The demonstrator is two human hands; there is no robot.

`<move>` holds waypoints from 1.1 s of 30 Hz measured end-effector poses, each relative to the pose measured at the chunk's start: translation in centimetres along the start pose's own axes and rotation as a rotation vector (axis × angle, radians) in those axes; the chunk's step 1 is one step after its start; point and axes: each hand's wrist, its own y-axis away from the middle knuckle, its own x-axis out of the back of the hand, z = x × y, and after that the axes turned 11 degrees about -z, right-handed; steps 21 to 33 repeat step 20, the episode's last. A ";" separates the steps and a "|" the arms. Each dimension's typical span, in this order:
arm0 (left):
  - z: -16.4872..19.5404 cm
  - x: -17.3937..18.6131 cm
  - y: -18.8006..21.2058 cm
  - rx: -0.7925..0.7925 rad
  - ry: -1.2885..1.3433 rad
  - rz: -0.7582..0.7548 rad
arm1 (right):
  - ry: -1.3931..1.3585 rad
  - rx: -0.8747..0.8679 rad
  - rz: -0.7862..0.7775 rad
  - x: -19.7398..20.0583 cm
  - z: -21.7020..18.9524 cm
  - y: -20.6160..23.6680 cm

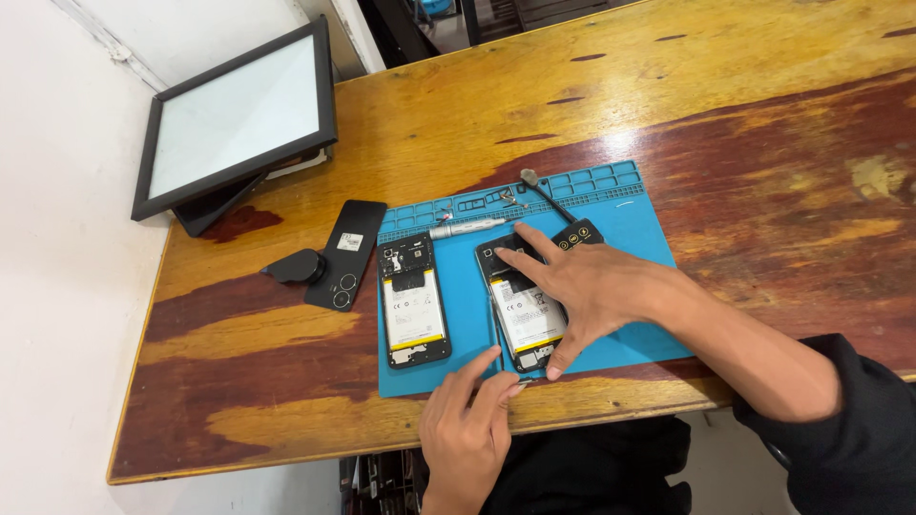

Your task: The person disassembles a smartphone on a blue repair mat, using a spudger and screwdriver to pry open the back cover and disconnect internal components. They remove the old battery, position a new battery into the phone body, and press the reassembled phone together on the mat.

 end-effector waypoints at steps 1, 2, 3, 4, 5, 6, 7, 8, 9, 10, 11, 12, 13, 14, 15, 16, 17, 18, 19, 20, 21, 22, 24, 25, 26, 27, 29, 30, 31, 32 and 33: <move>0.0 0.0 0.0 0.000 0.001 -0.003 | 0.000 -0.001 0.000 0.0 0.0 0.0; 0.0 0.0 0.0 0.001 0.003 -0.006 | 0.000 -0.002 0.000 0.0 0.0 0.0; 0.1 0.1 0.0 0.001 0.004 -0.010 | 0.000 -0.002 0.000 -0.1 0.0 0.1; 0.1 0.1 0.0 0.002 0.006 -0.013 | 0.000 -0.001 0.003 -0.1 0.0 0.1; 0.1 0.1 0.0 0.004 0.007 -0.016 | 0.001 0.001 0.006 -0.1 0.1 0.1; 0.0 0.1 -0.1 0.005 0.009 -0.020 | -0.001 0.003 0.009 -0.1 0.1 0.1; 0.0 0.1 -0.1 0.005 0.008 -0.019 | 0.001 0.006 0.008 -0.1 0.1 0.1; 0.1 0.1 -0.1 0.003 0.006 -0.017 | 0.003 0.008 0.010 -0.1 0.1 0.1; 0.1 0.1 -0.1 0.001 0.004 -0.014 | 0.005 0.011 0.011 -0.1 0.1 0.1; 0.0 0.1 -0.1 0.004 0.005 -0.015 | 0.001 0.006 0.003 -0.1 0.1 0.0; 0.0 0.1 -0.1 0.005 0.007 -0.015 | -0.003 0.000 -0.003 0.0 0.1 0.0; 0.0 0.1 -0.1 0.005 0.008 -0.016 | -0.007 -0.007 -0.009 0.0 0.1 0.0; 0.0 0.0 -0.2 0.007 0.007 -0.015 | -0.008 -0.012 -0.015 0.0 0.1 0.0; 0.1 0.0 -0.2 0.008 0.005 -0.015 | -0.008 -0.017 -0.022 0.0 0.1 0.0; 0.1 0.0 -0.2 0.010 0.004 -0.014 | -0.008 -0.023 -0.029 0.1 0.1 0.0; 0.1 0.0 -0.2 0.015 0.003 -0.023 | -0.005 -0.018 -0.022 0.0 0.1 0.0; 0.1 0.0 -0.2 0.020 0.003 -0.032 | -0.002 -0.014 -0.016 0.0 0.1 0.0; 0.0 0.0 -0.2 0.026 0.002 -0.041 | 0.001 -0.009 -0.009 0.0 0.1 0.0; 0.0 0.0 -0.2 0.026 0.003 -0.041 | 0.004 -0.011 -0.009 0.0 0.2 0.0; 0.0 -0.1 -0.2 0.027 0.004 -0.041 | 0.007 -0.013 -0.010 -0.1 0.2 0.0; 0.0 -0.1 -0.2 0.027 0.004 -0.041 | 0.007 -0.013 -0.010 -0.1 0.2 0.0; 0.0 -0.1 -0.2 0.027 0.004 -0.041 | 0.007 -0.013 -0.010 -0.1 0.2 0.0; 0.0 -0.1 -0.2 0.027 0.004 -0.041 | 0.007 -0.013 -0.010 -0.1 0.2 0.0; 0.0 -0.1 -0.2 0.027 0.004 -0.041 | 0.007 -0.013 -0.010 -0.1 0.2 0.0; 0.0 -0.1 -0.2 0.027 0.004 -0.041 | 0.007 -0.013 -0.010 -0.1 0.2 0.0; 0.0 -0.1 -0.2 0.027 0.004 -0.041 | 0.007 -0.013 -0.010 -0.1 0.2 0.0; 0.0 -0.1 -0.2 0.027 0.004 -0.041 | 0.007 -0.013 -0.010 -0.1 0.2 0.0; 0.0 -0.1 -0.2 0.027 0.004 -0.041 | 0.007 -0.013 -0.010 -0.1 0.2 0.0; 0.0 -0.1 -0.2 0.027 0.004 -0.041 | 0.007 -0.013 -0.010 -0.1 0.2 0.0; 0.0 -0.1 -0.2 0.027 0.004 -0.041 | 0.007 -0.013 -0.010 -0.1 0.2 0.0; 0.0 -0.1 -0.2 0.027 0.004 -0.041 | 0.007 -0.013 -0.010 -0.1 0.2 0.0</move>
